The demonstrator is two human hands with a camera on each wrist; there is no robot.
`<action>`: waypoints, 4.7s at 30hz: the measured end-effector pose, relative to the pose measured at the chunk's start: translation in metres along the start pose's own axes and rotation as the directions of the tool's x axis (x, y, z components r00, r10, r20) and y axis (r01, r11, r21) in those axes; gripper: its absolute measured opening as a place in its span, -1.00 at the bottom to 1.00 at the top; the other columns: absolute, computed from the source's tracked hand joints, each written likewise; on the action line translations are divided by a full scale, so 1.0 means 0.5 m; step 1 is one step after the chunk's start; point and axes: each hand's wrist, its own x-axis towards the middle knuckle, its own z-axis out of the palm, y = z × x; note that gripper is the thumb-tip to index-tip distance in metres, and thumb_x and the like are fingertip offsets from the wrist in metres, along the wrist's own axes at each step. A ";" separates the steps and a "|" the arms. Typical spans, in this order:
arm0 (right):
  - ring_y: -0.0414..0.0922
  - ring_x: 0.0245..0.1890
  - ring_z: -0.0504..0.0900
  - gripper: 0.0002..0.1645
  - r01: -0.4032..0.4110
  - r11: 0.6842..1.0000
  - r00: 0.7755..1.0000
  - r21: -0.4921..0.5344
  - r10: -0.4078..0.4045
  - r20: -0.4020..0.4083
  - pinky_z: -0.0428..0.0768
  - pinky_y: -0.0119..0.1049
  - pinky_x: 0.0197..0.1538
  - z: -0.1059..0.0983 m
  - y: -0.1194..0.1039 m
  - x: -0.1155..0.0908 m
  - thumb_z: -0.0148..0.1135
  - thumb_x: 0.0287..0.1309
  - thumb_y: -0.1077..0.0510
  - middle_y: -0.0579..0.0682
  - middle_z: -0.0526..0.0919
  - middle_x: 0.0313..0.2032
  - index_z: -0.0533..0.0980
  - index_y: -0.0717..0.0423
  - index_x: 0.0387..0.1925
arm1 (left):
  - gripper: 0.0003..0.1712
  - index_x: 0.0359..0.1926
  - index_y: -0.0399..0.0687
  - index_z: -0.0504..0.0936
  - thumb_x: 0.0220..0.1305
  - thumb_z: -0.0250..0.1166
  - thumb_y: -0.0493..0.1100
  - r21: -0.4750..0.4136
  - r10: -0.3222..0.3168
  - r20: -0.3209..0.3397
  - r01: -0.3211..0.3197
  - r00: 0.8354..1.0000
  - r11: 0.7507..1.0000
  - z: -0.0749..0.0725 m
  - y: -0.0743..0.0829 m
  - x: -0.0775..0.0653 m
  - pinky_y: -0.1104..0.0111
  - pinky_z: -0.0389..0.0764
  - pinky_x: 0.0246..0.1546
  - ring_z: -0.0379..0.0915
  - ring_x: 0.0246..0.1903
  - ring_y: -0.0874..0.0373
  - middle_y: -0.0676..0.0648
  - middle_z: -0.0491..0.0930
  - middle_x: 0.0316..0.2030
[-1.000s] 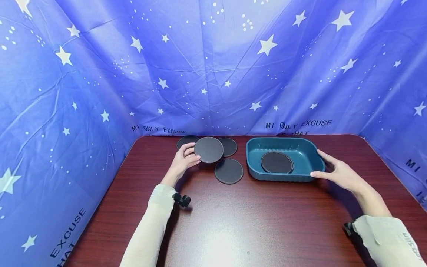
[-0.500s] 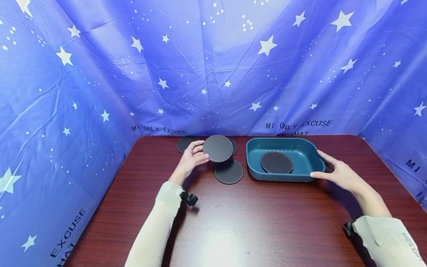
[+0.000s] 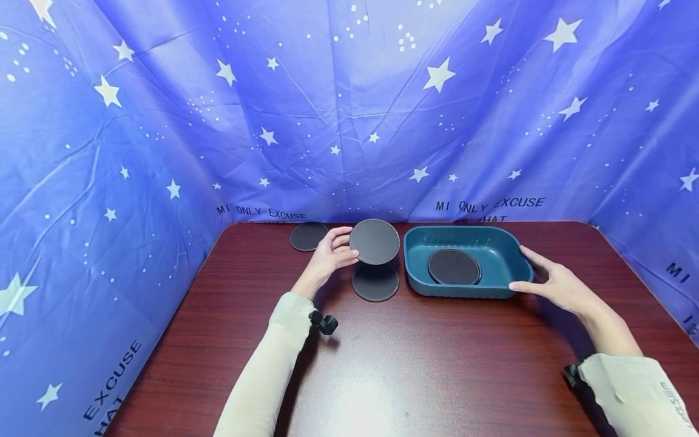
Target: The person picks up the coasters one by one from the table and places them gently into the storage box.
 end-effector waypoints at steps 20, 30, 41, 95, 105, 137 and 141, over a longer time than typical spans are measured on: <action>0.37 0.34 0.21 0.18 0.001 1.000 1.000 0.011 -0.001 -0.003 0.39 -0.25 0.32 -0.001 -0.002 -0.007 0.37 0.20 -0.09 0.50 0.12 0.44 -0.13 0.14 0.57 | -0.27 0.37 -0.22 0.27 0.19 0.22 -0.59 -0.008 -0.008 0.109 0.009 0.994 1.000 0.100 -0.004 0.035 0.32 0.76 -0.16 0.62 -0.26 0.27 -0.21 0.52 0.12; 0.39 0.34 0.23 0.16 0.023 0.999 1.000 0.028 -0.023 -0.001 0.15 -0.92 -0.13 0.003 0.003 -0.001 0.38 0.20 -0.04 0.50 0.12 0.44 -0.11 0.18 0.57 | -0.25 0.38 -0.21 0.26 0.19 0.23 -0.59 0.009 -0.033 0.150 0.032 0.988 0.999 0.135 -0.005 0.051 0.25 0.75 -0.08 0.60 -0.22 0.28 -0.31 0.47 0.22; 0.40 0.33 0.24 0.16 0.026 0.999 1.000 0.030 -0.026 -0.002 0.17 -0.92 -0.12 0.002 0.000 -0.001 0.39 0.19 -0.03 0.50 0.13 0.43 -0.10 0.18 0.57 | -0.25 0.39 -0.23 0.27 0.20 0.24 -0.58 0.052 -0.051 0.187 0.042 0.981 0.998 0.174 -0.010 0.068 0.21 0.75 -0.08 0.59 -0.27 0.28 -0.36 0.45 0.25; 0.41 0.32 0.25 0.15 0.035 0.999 0.999 0.028 -0.035 -0.009 0.15 -0.93 -0.12 0.005 0.000 -0.003 0.38 0.20 -0.02 0.53 0.15 0.41 -0.10 0.17 0.57 | -0.46 0.29 -0.12 0.47 0.30 0.33 -0.30 0.745 -0.010 0.243 -0.180 0.970 0.642 0.246 0.051 0.073 0.47 0.64 0.02 0.61 0.11 0.03 -0.16 0.63 0.16; 0.41 0.32 0.25 0.15 0.038 0.999 0.999 0.022 -0.037 -0.010 0.13 -0.94 -0.12 0.004 -0.002 -0.003 0.38 0.20 -0.02 0.54 0.16 0.41 -0.10 0.18 0.57 | -0.48 0.25 -0.24 0.49 0.28 0.33 -0.33 0.714 0.030 0.240 -0.198 0.970 0.671 0.151 0.039 0.045 0.31 0.65 0.10 0.63 0.08 -0.04 -0.20 0.66 0.10; 0.40 0.33 0.26 0.15 0.025 1.000 1.000 0.013 -0.025 0.001 0.25 -0.81 -0.09 0.009 -0.002 -0.002 0.37 0.21 -0.07 0.51 0.15 0.42 -0.11 0.14 0.57 | -0.28 0.35 -0.34 0.33 0.17 0.35 -0.47 0.520 -0.058 0.116 -0.011 0.992 0.854 -0.037 -0.072 -0.028 0.14 0.51 0.32 0.40 0.30 -0.23 -0.36 0.44 0.30; 0.39 0.32 0.27 0.15 0.033 0.999 0.999 0.017 -0.033 -0.002 0.24 -0.82 -0.08 0.012 -0.002 0.000 0.38 0.20 -0.04 0.52 0.16 0.41 -0.11 0.14 0.57 | -0.16 0.41 -0.32 0.25 0.12 0.40 -0.48 0.524 -0.074 0.167 -0.025 0.983 0.851 -0.042 -0.074 -0.031 0.18 0.42 0.39 0.31 0.36 -0.21 -0.33 0.37 0.37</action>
